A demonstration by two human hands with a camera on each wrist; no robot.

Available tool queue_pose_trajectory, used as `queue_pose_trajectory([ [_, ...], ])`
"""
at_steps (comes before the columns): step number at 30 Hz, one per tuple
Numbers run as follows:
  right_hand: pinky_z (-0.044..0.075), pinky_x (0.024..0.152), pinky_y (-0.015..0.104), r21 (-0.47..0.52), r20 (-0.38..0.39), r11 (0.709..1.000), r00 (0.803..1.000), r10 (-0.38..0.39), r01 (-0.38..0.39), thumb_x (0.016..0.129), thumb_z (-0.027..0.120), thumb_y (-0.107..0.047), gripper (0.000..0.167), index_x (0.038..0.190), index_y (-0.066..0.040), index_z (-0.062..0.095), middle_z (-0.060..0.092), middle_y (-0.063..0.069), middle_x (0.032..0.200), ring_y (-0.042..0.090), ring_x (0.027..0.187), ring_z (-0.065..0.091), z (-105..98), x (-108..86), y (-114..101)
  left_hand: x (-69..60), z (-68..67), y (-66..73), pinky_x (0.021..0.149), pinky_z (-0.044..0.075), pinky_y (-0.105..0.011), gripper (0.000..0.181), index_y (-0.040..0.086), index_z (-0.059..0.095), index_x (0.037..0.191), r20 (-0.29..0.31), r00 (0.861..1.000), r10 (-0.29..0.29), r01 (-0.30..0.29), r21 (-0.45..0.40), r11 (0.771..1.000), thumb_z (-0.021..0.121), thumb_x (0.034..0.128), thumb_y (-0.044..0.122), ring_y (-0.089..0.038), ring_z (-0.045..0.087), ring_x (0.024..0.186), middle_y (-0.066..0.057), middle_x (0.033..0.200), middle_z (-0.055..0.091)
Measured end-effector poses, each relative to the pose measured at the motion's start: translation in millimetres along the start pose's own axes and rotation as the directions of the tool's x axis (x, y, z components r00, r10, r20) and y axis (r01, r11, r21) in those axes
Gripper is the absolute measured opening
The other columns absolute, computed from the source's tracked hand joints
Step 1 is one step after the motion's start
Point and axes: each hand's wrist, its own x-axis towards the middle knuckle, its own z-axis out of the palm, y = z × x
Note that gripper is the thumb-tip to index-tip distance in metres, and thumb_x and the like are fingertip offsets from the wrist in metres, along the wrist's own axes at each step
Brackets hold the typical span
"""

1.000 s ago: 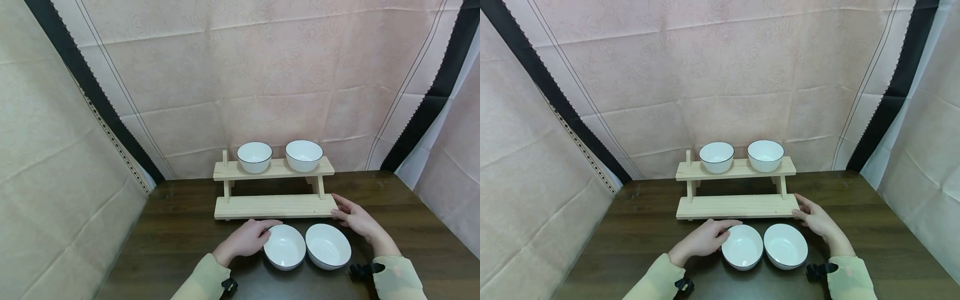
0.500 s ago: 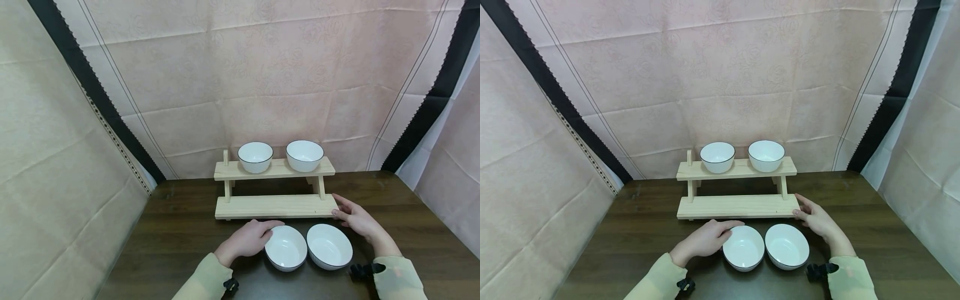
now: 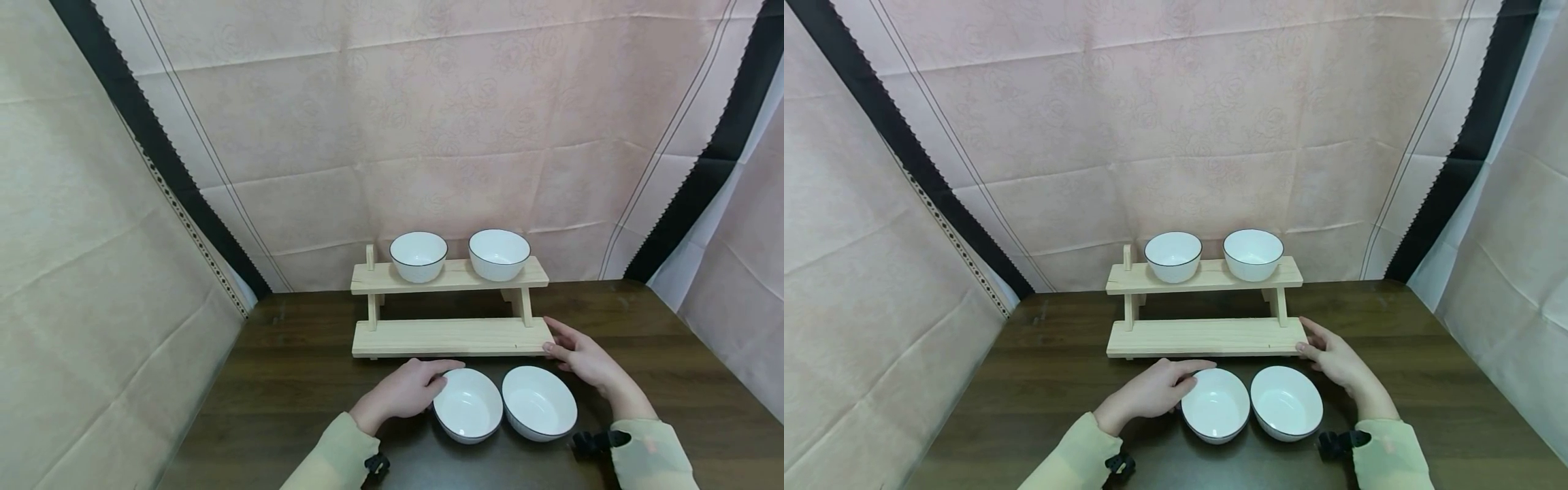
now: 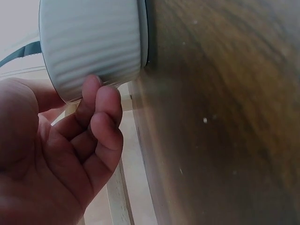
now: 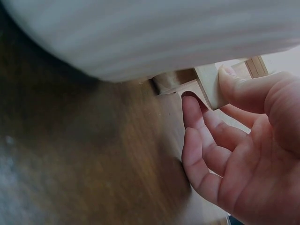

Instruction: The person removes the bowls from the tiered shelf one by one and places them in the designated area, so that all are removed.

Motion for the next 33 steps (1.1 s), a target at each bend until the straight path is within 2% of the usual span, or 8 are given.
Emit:
queue_pose_trajectory([
  [6,0.052,0.085,0.043,0.006,0.004,1.0,1.0,0.006,-0.006,0.093,0.052,-0.04,0.072,0.151,-0.023,0.014,0.046,0.025,0.133,0.027,0.109,0.058,0,0.8,2,-1.0,-0.9,1.1,0.044,0.044,-0.026,0.038,0.052,0.04,0.131,0.019,1.0,-0.018,0.019,-0.018,1.0,0.04,0.0996,0.03,-0.008,0.051,0.045,0.007,0.053,0.053],
  [13,0.052,0.085,0.043,0.006,0.004,1.0,1.0,0.002,-0.002,0.093,0.053,-0.039,0.072,0.151,-0.023,0.014,0.048,0.024,0.132,0.026,0.108,0.059,0,0.9,2,-1.4,-1.4,-1.8,0.046,0.047,-0.026,0.038,0.035,0.046,0.136,0.034,0.999,-0.027,0.029,-0.071,0.997,0.044,0.0987,0.028,-0.008,0.056,0.05,0.005,0.061,0.059],
  [19,0.052,0.085,0.043,0.014,0.002,1.0,1.0,0.002,-0.003,0.093,0.053,-0.038,0.072,0.151,-0.021,0.014,0.05,0.023,0.129,0.026,0.107,0.059,1,1.3,1,-1.3,-1.9,-4.9,0.047,0.049,-0.026,0.037,0.029,0.05,0.134,0.034,0.999,-0.033,0.037,-0.117,0.992,0.046,0.0976,0.031,-0.01,0.058,0.052,0.006,0.064,0.061],
  [27,0.053,0.084,0.042,0.004,-0.001,1.0,1.0,0.007,-0.007,0.093,0.053,-0.04,0.072,0.151,-0.022,0.014,0.047,0.024,0.132,0.027,0.108,0.059,1,1.1,1,-1.1,-3.4,-10.0,0.047,0.05,-0.028,0.037,0.029,0.053,0.13,0.007,0.999,-0.052,0.052,-0.122,0.991,0.046,0.0961,0.041,-0.01,0.057,0.051,0.005,0.064,0.061],
  [33,0.053,0.084,0.042,0.004,0.001,1.0,1.0,0.009,-0.009,0.092,0.053,-0.04,0.073,0.151,-0.022,0.014,0.046,0.025,0.133,0.027,0.108,0.059,1,1.2,1,-1.8,-16.5,-10.0,0.049,0.049,-0.029,0.04,0.025,0.057,0.127,-0.073,0.995,-0.066,0.055,-0.143,0.988,0.046,0.0949,0.046,-0.013,0.057,0.051,-0.002,0.066,0.062],
])
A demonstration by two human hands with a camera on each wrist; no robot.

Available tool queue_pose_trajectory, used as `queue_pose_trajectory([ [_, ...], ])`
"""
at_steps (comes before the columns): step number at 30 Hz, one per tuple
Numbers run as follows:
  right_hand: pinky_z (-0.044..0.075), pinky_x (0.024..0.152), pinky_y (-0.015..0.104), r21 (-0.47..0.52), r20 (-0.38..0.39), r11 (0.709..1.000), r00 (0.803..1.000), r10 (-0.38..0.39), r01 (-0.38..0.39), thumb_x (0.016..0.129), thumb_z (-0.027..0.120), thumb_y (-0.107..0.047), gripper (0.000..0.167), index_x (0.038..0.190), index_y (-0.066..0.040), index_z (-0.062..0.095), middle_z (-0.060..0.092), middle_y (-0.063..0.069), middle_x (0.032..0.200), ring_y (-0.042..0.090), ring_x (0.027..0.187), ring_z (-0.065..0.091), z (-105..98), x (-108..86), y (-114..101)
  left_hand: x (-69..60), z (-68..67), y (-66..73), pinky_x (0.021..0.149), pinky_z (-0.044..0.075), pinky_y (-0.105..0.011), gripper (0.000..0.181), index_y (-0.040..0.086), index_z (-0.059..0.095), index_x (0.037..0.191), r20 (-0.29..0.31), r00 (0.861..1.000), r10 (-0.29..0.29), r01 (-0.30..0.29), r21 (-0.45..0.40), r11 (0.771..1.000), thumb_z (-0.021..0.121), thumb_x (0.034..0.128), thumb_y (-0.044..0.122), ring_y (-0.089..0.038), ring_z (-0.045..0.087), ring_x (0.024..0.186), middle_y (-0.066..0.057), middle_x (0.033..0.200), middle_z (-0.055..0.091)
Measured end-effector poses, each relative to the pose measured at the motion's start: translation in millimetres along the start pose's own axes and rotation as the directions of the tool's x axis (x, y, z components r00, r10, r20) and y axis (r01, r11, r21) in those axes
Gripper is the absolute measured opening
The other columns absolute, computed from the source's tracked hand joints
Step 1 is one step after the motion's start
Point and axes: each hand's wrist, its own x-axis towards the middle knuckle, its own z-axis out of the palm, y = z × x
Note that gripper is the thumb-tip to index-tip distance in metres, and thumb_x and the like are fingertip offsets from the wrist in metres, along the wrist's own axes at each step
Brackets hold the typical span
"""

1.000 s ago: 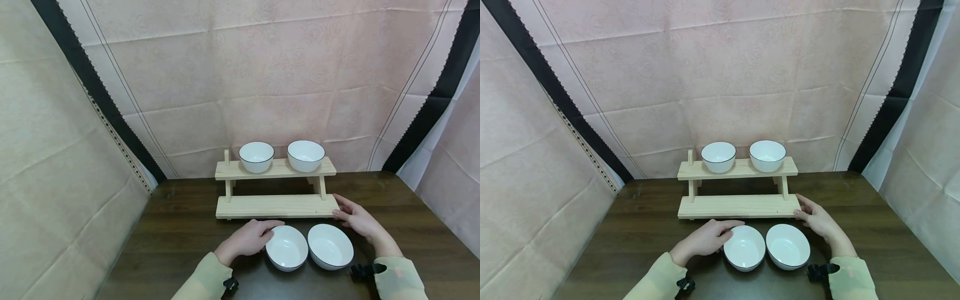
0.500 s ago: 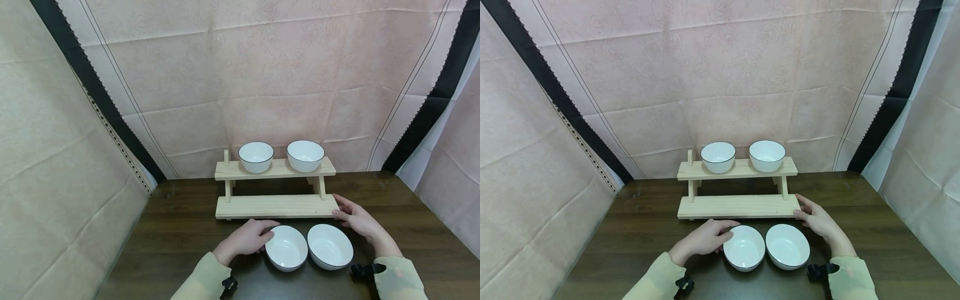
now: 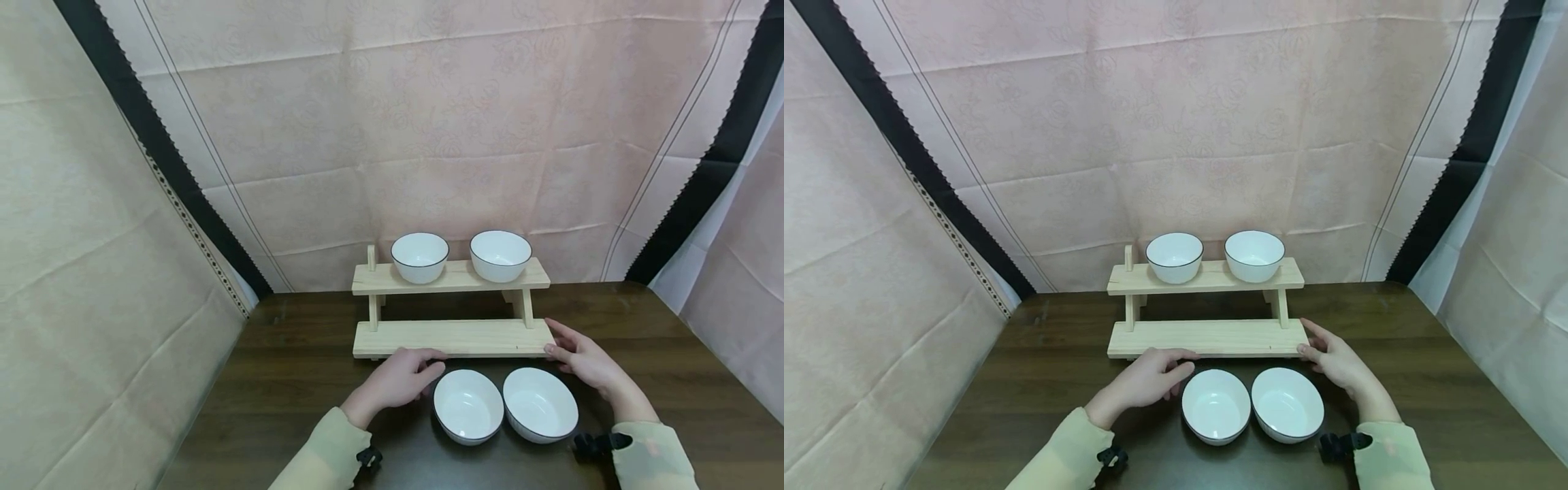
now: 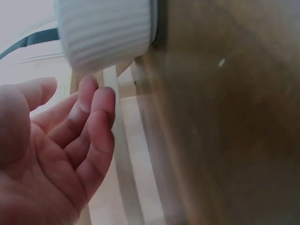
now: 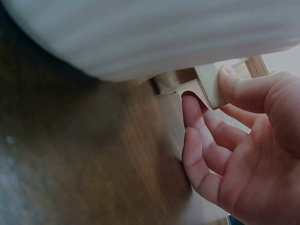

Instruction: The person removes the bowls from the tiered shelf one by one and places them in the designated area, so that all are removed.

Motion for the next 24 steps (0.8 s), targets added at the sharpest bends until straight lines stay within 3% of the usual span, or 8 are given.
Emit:
queue_pose_trajectory([
  [5,0.053,0.084,0.042,0.001,-0.002,1.0,1.0,-0.003,0.003,0.092,0.053,-0.04,0.073,0.151,-0.022,0.015,0.047,0.025,0.133,0.026,0.108,0.059,-1,-0.1,0,-0.2,-18.9,4.0,0.049,0.048,-0.03,0.039,0.023,0.06,0.123,-0.143,0.989,0.031,-0.032,-0.002,0.999,0.043,0.096,0.046,-0.013,0.058,0.053,-0.005,0.07,0.064],
  [11,0.053,0.084,0.042,0.003,-0.002,1.0,1.0,-0.005,0.005,0.092,0.054,-0.041,0.073,0.151,-0.022,0.015,0.047,0.025,0.133,0.028,0.108,0.059,-1,0.4,1,-3.7,-42.2,9.8,0.052,0.05,-0.029,0.029,0.026,0.063,0.114,-0.328,0.942,0.066,-0.097,-0.08,0.992,0.045,0.0965,0.041,-0.018,0.059,0.058,-0.008,0.073,0.064],
  [14,0.053,0.084,0.041,0.003,0.001,1.0,1.0,-0.009,0.009,0.092,0.054,-0.041,0.074,0.151,-0.022,0.014,0.046,0.025,0.133,0.027,0.108,0.058,-1,0.1,1,-4.4,-51.4,11.9,0.05,0.049,-0.03,0.025,0.028,0.063,0.112,-0.418,0.906,0.069,-0.127,-0.114,0.985,0.046,0.0969,0.038,-0.02,0.059,0.058,-0.007,0.073,0.063],
  [21,0.052,0.084,0.041,0.009,0.001,1.0,1.0,-0.003,0.003,0.092,0.054,-0.041,0.073,0.151,-0.023,0.015,0.046,0.025,0.134,0.026,0.108,0.058,0,-0.6,1,1.2,-66.6,12.8,0.048,0.048,-0.029,0.027,0.019,0.064,0.114,-0.61,0.79,0.06,-0.194,-0.156,0.969,0.047,0.097,0.031,-0.021,0.06,0.054,-0.005,0.072,0.065],
  [24,0.052,0.084,0.041,0.011,-0.001,1.0,1.0,-0.008,0.008,0.092,0.054,-0.04,0.073,0.151,-0.023,0.015,0.046,0.025,0.134,0.026,0.108,0.058,0,-0.4,1,5.7,-71.5,10.5,0.049,0.049,-0.03,0.026,0.016,0.063,0.115,-0.659,0.752,0.027,-0.203,-0.191,0.96,0.049,0.0963,0.027,-0.024,0.06,0.053,-0.008,0.073,0.066],
])
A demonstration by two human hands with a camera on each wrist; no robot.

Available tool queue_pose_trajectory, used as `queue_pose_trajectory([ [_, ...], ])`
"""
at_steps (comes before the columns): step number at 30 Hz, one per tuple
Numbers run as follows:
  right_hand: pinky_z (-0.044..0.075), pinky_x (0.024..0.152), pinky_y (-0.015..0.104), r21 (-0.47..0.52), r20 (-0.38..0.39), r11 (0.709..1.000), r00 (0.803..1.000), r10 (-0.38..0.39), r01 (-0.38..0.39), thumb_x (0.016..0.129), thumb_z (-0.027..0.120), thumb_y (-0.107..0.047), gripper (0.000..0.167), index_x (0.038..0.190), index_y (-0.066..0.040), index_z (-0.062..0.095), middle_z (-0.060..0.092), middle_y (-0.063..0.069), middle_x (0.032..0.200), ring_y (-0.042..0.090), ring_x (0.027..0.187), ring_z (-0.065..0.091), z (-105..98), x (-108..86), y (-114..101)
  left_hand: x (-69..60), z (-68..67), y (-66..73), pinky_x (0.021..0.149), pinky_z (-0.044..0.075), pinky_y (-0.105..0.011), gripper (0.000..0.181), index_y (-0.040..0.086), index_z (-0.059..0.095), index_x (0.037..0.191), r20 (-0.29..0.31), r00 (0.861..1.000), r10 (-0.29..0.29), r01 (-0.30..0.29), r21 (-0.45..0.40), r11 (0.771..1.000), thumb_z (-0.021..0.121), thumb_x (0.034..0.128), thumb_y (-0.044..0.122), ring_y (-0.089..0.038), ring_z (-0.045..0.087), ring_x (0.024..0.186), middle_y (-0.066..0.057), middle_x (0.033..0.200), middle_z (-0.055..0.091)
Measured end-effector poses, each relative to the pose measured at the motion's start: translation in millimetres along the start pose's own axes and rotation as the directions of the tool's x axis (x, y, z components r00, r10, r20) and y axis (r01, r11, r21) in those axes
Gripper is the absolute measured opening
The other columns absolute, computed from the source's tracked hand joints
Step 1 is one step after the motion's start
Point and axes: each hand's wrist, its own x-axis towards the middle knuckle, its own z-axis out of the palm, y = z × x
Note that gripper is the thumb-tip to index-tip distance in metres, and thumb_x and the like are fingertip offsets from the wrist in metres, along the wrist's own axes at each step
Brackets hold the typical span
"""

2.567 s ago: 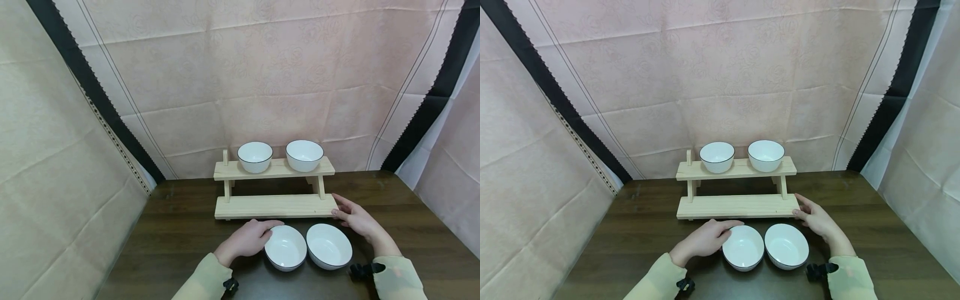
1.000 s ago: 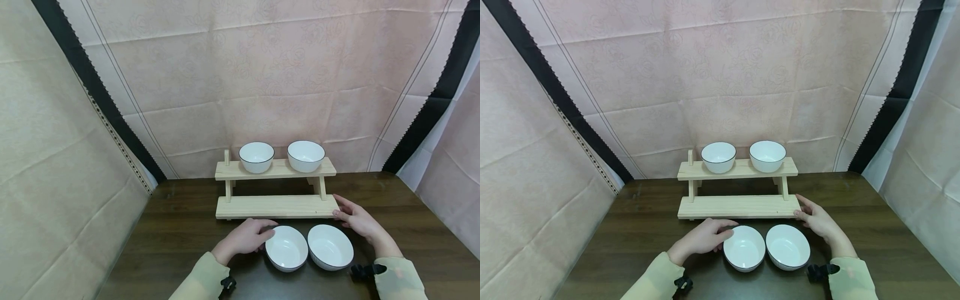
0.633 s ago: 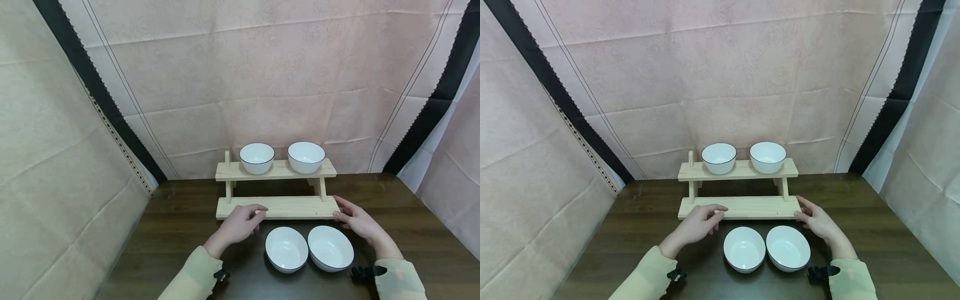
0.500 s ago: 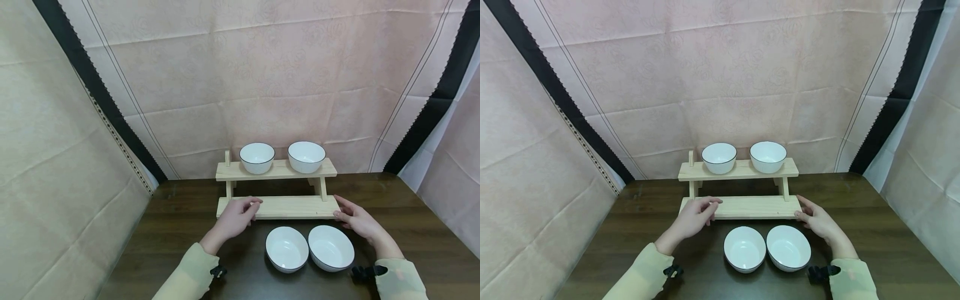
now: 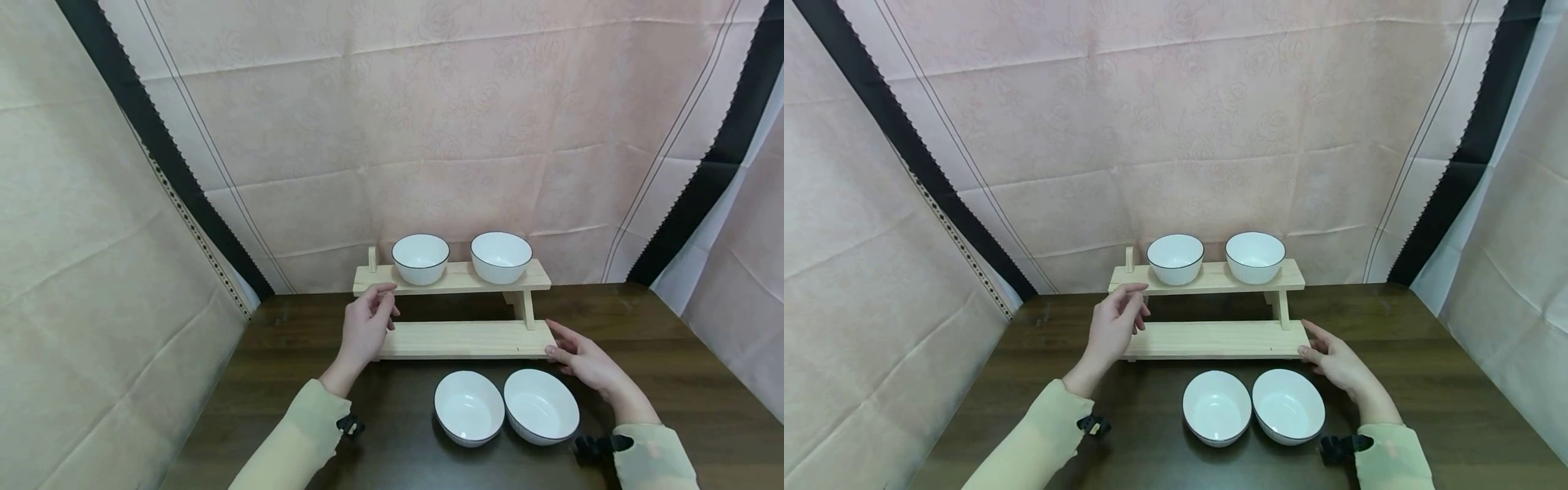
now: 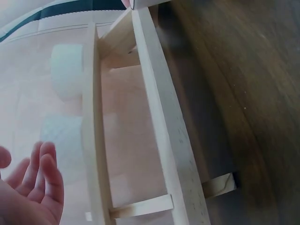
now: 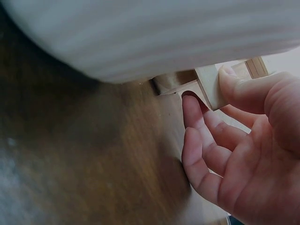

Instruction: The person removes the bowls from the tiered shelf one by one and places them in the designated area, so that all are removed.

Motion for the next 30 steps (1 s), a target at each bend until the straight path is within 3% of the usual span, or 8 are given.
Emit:
queue_pose_trajectory([
  [6,0.052,0.084,0.041,0.005,0.001,1.0,1.0,-0.004,0.004,0.092,0.054,-0.041,0.074,0.151,-0.023,0.015,0.045,0.025,0.134,0.027,0.109,0.058,0,0.0,0,10.9,-1.9,-7.1,0.05,0.051,-0.031,0.02,0.026,0.06,0.113,-0.096,0.994,-0.049,0.045,-0.036,0.998,0.05,0.0949,0.027,-0.027,0.062,0.055,-0.005,0.076,0.065],
  [14,0.052,0.084,0.04,0.011,0.001,1.0,1.0,-0.011,0.011,0.092,0.054,-0.039,0.073,0.151,-0.023,0.015,0.047,0.024,0.132,0.026,0.108,0.059,0,-0.8,0,26.2,-2.5,-8.0,0.049,0.051,-0.034,0.027,0.025,0.054,0.119,-0.166,0.985,-0.05,0.04,-0.06,0.997,0.052,0.0923,0.023,-0.023,0.062,0.055,-0.011,0.081,0.062],
  [18,0.052,0.083,0.04,0.006,0.001,1.0,1.0,-0.012,0.012,0.092,0.054,-0.04,0.073,0.151,-0.023,0.015,0.048,0.024,0.132,0.026,0.107,0.059,-1,-0.5,1,31.9,-2.9,-8.4,0.049,0.051,-0.033,0.03,0.025,0.052,0.122,-0.18,0.982,-0.063,0.053,-0.057,0.997,0.052,0.0914,0.022,-0.018,0.061,0.054,-0.006,0.081,0.061],
  [22,0.052,0.083,0.04,0.007,0.002,1.0,1.0,-0.011,0.011,0.092,0.054,-0.039,0.072,0.151,-0.022,0.014,0.048,0.024,0.132,0.026,0.107,0.059,-1,-0.6,1,36.6,-3.8,-9.4,0.051,0.05,-0.033,0.032,0.023,0.051,0.123,-0.189,0.98,-0.057,0.053,-0.027,0.998,0.051,0.0909,0.021,-0.021,0.061,0.055,-0.003,0.081,0.06],
  [30,0.052,0.083,0.041,0.007,0.002,1.0,1.0,-0.006,0.006,0.093,0.053,-0.039,0.071,0.151,-0.023,0.015,0.048,0.024,0.132,0.026,0.107,0.059,0,-0.4,0,46.6,-0.7,-5.4,0.058,0.048,-0.03,0.035,0.019,0.05,0.126,-0.167,0.985,-0.05,0.065,0.09,0.994,0.053,0.0905,0.023,-0.017,0.055,0.062,-0.003,0.086,0.058],
])
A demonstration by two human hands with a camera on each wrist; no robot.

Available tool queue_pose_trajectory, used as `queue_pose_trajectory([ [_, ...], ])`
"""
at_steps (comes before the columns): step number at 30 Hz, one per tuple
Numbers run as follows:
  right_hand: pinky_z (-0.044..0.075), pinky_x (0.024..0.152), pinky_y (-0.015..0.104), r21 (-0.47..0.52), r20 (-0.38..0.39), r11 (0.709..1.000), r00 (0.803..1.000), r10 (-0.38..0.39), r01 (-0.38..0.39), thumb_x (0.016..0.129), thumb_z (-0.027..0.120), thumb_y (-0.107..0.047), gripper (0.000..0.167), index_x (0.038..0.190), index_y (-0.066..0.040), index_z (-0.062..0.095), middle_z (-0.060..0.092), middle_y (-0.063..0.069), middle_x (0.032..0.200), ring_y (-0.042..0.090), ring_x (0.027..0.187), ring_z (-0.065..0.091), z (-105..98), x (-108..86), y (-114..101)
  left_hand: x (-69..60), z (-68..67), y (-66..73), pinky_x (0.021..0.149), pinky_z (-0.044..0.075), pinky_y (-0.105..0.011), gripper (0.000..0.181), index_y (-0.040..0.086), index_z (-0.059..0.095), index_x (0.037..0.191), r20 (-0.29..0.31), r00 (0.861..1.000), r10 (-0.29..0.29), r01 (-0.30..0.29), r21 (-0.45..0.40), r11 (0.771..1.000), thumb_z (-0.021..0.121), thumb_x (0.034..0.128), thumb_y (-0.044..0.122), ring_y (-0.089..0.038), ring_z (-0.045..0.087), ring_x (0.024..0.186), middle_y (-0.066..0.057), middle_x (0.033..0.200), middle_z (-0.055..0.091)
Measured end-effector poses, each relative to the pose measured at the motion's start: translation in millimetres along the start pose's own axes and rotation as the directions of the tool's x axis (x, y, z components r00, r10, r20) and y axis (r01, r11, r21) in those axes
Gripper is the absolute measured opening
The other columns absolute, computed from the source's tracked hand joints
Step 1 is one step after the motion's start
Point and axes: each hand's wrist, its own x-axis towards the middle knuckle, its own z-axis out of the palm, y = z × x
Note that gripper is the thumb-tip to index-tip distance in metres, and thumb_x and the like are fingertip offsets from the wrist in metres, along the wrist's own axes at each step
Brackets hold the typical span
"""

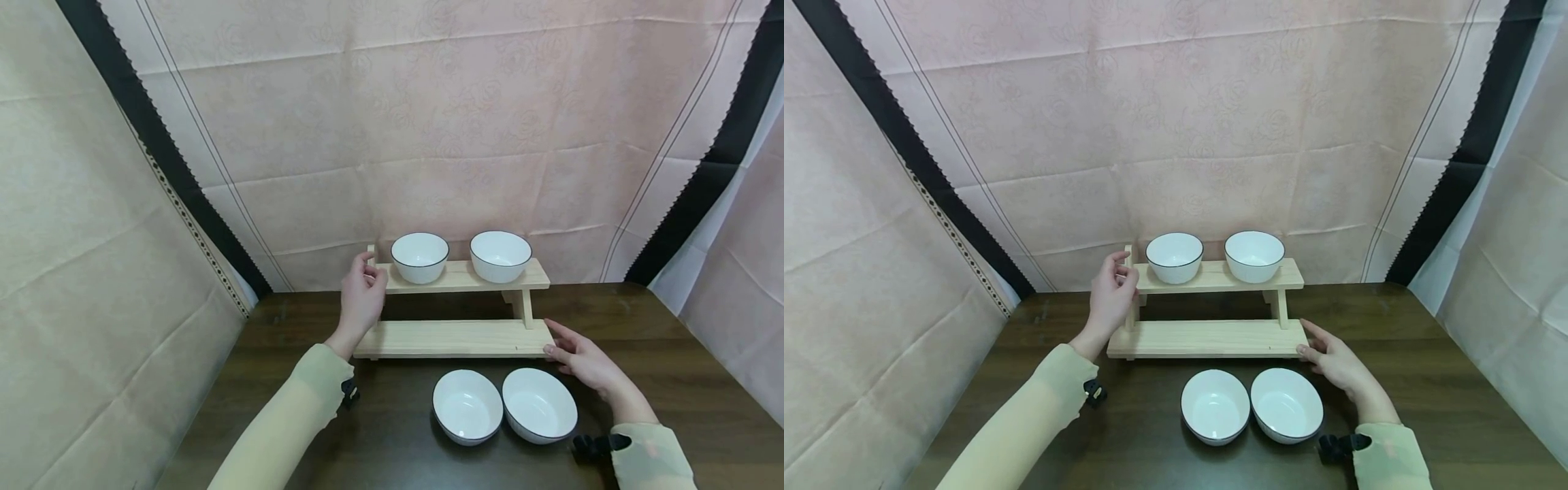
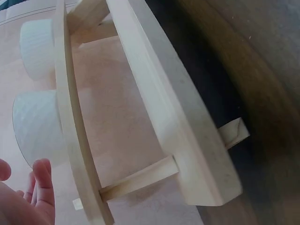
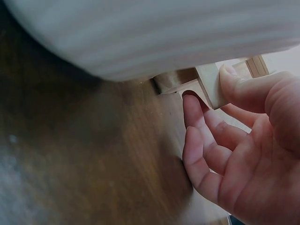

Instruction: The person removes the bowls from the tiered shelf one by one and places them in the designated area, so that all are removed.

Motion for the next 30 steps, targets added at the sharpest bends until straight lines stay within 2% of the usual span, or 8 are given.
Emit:
queue_pose_trajectory([
  [6,0.052,0.084,0.04,0.011,0.003,1.0,1.0,-0.012,0.012,0.093,0.054,-0.038,0.072,0.151,-0.022,0.015,0.049,0.023,0.13,0.026,0.107,0.058,0,0.3,1,10.2,10.9,6.9,0.069,0.045,-0.028,0.041,0.016,0.048,0.128,0.038,0.999,-0.038,0.034,0.101,0.994,0.055,0.0893,0.029,-0.013,0.056,0.07,0.001,0.084,0.059],
  [11,0.052,0.083,0.04,0.009,0.0,1.0,1.0,-0.013,0.013,0.093,0.053,-0.037,0.071,0.151,-0.021,0.015,0.048,0.024,0.131,0.026,0.107,0.059,1,-0.1,-1,18.8,19.1,10.5,0.074,0.045,-0.031,0.046,0.018,0.047,0.13,0.033,0.992,-0.123,0.116,0.165,0.979,0.052,0.089,0.039,-0.014,0.058,0.077,0.003,0.083,0.06],
  [15,0.052,0.083,0.04,0.005,-0.001,1.0,1.0,-0.01,0.01,0.093,0.053,-0.037,0.071,0.151,-0.021,0.015,0.048,0.025,0.132,0.026,0.107,0.059,2,-0.1,-1,23.3,22.1,14.1,0.072,0.046,-0.032,0.05,0.017,0.045,0.133,0.062,0.985,-0.162,0.15,0.164,0.975,0.051,0.0902,0.042,-0.018,0.058,0.076,-0.001,0.083,0.059],
  [18,0.052,0.084,0.041,0.002,0.001,1.0,1.0,-0.012,0.012,0.093,0.053,-0.037,0.071,0.151,-0.021,0.015,0.047,0.025,0.132,0.027,0.108,0.059,2,-0.1,-1,24.9,24.0,14.5,0.069,0.047,-0.032,0.052,0.013,0.044,0.135,0.095,0.983,-0.157,0.143,0.146,0.979,0.051,0.0906,0.041,-0.019,0.058,0.073,-0.004,0.083,0.059],
  [24,0.052,0.084,0.041,0.003,-0.002,1.0,1.0,-0.011,0.011,0.093,0.053,-0.037,0.071,0.151,-0.022,0.015,0.048,0.025,0.131,0.026,0.107,0.059,2,0.0,0,26.6,26.6,11.6,0.067,0.047,-0.029,0.055,0.012,0.042,0.137,0.103,0.981,-0.167,0.152,0.137,0.979,0.051,0.0903,0.041,-0.017,0.059,0.071,-0.004,0.083,0.06],
  [30,0.052,0.084,0.042,0.0,-0.007,1.0,1.0,-0.006,0.006,0.093,0.054,-0.037,0.071,0.151,-0.022,0.015,0.048,0.025,0.131,0.026,0.107,0.059,1,-1.1,-1,28.3,26.9,12.2,0.056,0.049,-0.029,0.057,0.014,0.041,0.138,0.141,0.967,-0.212,0.202,0.083,0.976,0.051,0.0902,0.044,-0.022,0.063,0.061,-0.005,0.082,0.059],
])
